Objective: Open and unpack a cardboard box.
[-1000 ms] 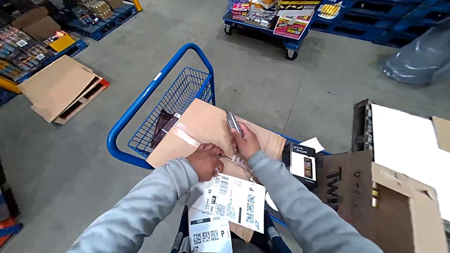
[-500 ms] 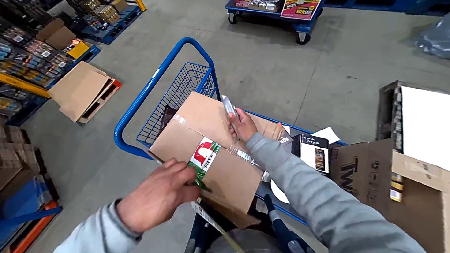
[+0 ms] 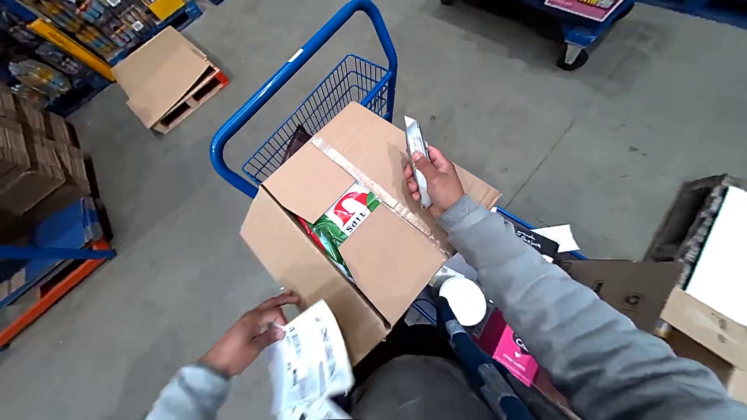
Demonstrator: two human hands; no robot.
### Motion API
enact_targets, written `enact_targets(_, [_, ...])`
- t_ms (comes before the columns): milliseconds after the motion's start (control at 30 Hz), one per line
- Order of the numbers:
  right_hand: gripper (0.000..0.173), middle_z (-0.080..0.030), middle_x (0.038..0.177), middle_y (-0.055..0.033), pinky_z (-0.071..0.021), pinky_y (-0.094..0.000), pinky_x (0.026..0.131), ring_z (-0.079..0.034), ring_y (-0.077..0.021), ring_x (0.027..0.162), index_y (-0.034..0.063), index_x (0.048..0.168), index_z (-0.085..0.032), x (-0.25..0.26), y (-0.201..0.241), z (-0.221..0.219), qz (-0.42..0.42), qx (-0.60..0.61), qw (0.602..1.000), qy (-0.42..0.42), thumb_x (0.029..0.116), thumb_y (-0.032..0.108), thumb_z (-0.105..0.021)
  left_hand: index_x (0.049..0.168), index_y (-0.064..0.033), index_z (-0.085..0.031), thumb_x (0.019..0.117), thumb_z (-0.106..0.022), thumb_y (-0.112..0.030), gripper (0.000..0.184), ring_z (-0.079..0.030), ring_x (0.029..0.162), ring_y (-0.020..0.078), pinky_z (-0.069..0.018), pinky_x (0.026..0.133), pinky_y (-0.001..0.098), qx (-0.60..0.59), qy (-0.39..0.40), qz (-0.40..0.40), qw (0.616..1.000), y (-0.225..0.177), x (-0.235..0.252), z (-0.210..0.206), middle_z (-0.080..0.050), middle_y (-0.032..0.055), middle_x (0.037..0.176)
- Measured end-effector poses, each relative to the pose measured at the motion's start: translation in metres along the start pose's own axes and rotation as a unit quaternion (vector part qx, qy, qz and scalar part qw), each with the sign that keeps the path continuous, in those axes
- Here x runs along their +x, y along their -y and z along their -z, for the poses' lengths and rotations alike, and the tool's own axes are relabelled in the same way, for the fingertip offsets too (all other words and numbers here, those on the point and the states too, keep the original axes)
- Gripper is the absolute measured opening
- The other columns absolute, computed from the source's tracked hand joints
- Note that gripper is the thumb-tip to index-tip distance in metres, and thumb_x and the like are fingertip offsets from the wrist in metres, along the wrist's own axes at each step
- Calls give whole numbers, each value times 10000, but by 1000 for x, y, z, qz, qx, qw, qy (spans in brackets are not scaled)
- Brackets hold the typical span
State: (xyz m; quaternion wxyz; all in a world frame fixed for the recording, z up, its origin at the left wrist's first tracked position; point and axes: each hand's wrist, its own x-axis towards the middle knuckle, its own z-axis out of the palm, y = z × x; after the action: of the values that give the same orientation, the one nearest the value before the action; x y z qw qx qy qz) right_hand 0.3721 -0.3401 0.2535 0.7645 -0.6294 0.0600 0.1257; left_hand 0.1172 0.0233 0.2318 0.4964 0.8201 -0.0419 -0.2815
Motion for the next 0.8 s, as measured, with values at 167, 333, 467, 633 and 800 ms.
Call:
enact_targets(167, [390, -632, 791, -35, -481, -282, 451, -539, -115, 514, 123, 1356, -542, -76, 8, 56, 76, -190, 978, 28, 1052, 365, -498, 1031, -75, -694, 885, -704, -179, 180, -707, 940, 86, -596, 867, 297, -319, -239, -16, 917, 18, 53, -61, -740, 11, 1055])
enact_targets(333, [619, -729, 1037, -147, -593, -499, 805, -713, -263, 887, 49, 1311, -659, -164, -17, 113, 124, -461, 879, -4, 1088, 505, -305, 1346, -81, -604, 1045, -493, -379, 438, -570, 1330, 147, -483, 1087, 300, -551, -130, -185, 804, -75, 83, -56, -633, 85, 1398])
enact_targets(467, [512, -728, 967, -154, -610, -515, 623, -738, -321, 795, 101, 1209, -729, -196, -40, 105, 181, -573, 798, -43, 1053, 491, -437, 1272, -32, -571, 1048, -487, -380, 422, -575, 1331, 366, -484, 1113, 449, -630, -130, -88, 761, -120, 158, -63, -617, 231, 1384])
enact_targets(633, [494, -712, 928, -168, -591, -501, 553, -731, -348, 757, 115, 1206, -735, -193, -39, 82, 173, -620, 762, -61, 1029, 501, -482, 1241, -81, -484, 1114, -296, -137, 234, -715, 928, 240, -600, 859, 424, -586, -228, 51, 776, -172, 221, -69, -686, 108, 1028])
enact_targets(800, [525, -708, 869, -178, -588, -520, 546, -725, -367, 724, 95, 1117, -753, -188, -33, 99, 166, -646, 737, -110, 1018, 541, -494, 1221, -123, -528, 1112, -342, -165, 220, -715, 956, 225, -601, 859, 442, -546, -185, 25, 817, -197, 220, -51, -700, 86, 1056])
